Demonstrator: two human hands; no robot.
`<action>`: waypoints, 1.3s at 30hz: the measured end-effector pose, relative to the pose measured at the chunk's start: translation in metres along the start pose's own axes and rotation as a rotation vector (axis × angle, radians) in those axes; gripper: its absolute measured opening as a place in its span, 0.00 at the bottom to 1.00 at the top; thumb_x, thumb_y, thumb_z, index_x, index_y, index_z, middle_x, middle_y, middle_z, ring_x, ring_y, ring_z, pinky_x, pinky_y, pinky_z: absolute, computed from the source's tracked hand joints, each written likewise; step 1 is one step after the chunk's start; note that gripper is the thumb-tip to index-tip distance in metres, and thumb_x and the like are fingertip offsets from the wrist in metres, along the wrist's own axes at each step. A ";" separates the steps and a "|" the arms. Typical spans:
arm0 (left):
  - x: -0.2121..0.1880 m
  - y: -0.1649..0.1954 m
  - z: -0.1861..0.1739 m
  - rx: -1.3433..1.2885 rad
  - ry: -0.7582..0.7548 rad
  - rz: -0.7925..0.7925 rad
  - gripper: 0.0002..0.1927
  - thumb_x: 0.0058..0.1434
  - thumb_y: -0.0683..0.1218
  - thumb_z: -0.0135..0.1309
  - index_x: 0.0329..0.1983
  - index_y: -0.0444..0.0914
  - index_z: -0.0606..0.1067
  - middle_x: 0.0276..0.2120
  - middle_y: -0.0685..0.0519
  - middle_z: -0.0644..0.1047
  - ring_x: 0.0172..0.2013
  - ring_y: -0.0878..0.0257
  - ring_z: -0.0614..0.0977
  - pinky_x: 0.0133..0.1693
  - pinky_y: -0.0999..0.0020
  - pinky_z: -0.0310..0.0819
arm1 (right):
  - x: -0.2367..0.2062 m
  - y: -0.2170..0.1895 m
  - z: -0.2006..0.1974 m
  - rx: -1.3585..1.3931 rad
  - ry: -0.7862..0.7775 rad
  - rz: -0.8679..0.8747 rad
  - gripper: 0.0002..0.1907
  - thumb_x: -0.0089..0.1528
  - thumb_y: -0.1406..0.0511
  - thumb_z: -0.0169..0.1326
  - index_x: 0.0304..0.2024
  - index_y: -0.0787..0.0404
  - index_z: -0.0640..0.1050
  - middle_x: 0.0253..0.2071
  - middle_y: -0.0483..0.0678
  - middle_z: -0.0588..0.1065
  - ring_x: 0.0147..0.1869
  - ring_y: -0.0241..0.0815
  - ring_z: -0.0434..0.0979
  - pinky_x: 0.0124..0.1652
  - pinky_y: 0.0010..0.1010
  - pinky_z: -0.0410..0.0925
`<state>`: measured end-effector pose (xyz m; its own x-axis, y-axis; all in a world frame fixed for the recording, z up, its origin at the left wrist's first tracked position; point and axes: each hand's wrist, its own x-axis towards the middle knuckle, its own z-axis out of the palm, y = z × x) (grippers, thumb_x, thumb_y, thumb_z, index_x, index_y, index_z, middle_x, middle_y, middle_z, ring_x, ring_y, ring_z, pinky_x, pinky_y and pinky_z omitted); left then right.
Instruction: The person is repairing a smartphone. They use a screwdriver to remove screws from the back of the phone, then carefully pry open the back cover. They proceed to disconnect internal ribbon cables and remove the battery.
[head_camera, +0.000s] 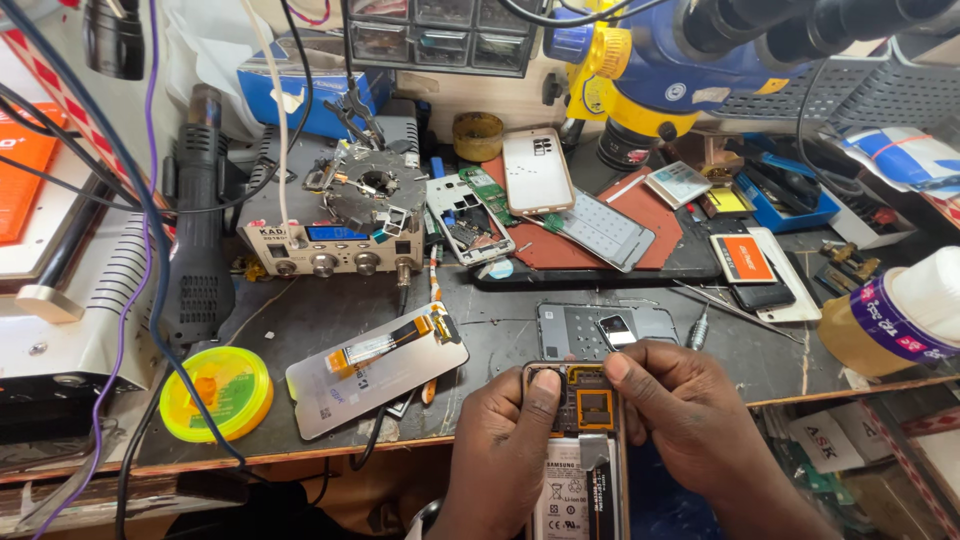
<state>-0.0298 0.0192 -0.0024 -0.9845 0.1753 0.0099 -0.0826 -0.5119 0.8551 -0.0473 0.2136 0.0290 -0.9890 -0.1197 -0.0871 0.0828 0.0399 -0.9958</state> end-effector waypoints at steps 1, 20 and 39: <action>-0.001 -0.001 0.000 -0.008 -0.005 -0.001 0.18 0.71 0.49 0.49 0.48 0.29 0.81 0.33 0.52 0.83 0.33 0.72 0.79 0.37 0.75 0.75 | -0.001 0.000 -0.001 -0.051 0.011 -0.020 0.17 0.66 0.60 0.55 0.30 0.68 0.80 0.19 0.44 0.73 0.21 0.31 0.67 0.23 0.24 0.62; 0.007 -0.006 -0.009 -0.509 -0.119 -0.254 0.21 0.69 0.54 0.51 0.47 0.30 0.77 0.34 0.50 0.82 0.33 0.65 0.82 0.40 0.69 0.79 | -0.054 -0.001 0.001 -0.513 -0.126 -0.168 0.18 0.64 0.58 0.57 0.25 0.64 0.79 0.21 0.44 0.75 0.29 0.34 0.70 0.29 0.29 0.66; -0.004 -0.018 -0.012 -0.260 -0.226 -0.054 0.20 0.70 0.49 0.49 0.53 0.27 0.76 0.42 0.46 0.83 0.41 0.66 0.83 0.47 0.68 0.78 | -0.039 -0.023 0.005 -0.634 0.008 -0.559 0.20 0.66 0.58 0.52 0.23 0.63 0.71 0.18 0.44 0.69 0.20 0.36 0.72 0.23 0.31 0.62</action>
<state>-0.0266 0.0180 -0.0243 -0.9206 0.3753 0.1077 -0.1993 -0.6889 0.6969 -0.0101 0.2127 0.0555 -0.8649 -0.2807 0.4161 -0.5013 0.5261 -0.6870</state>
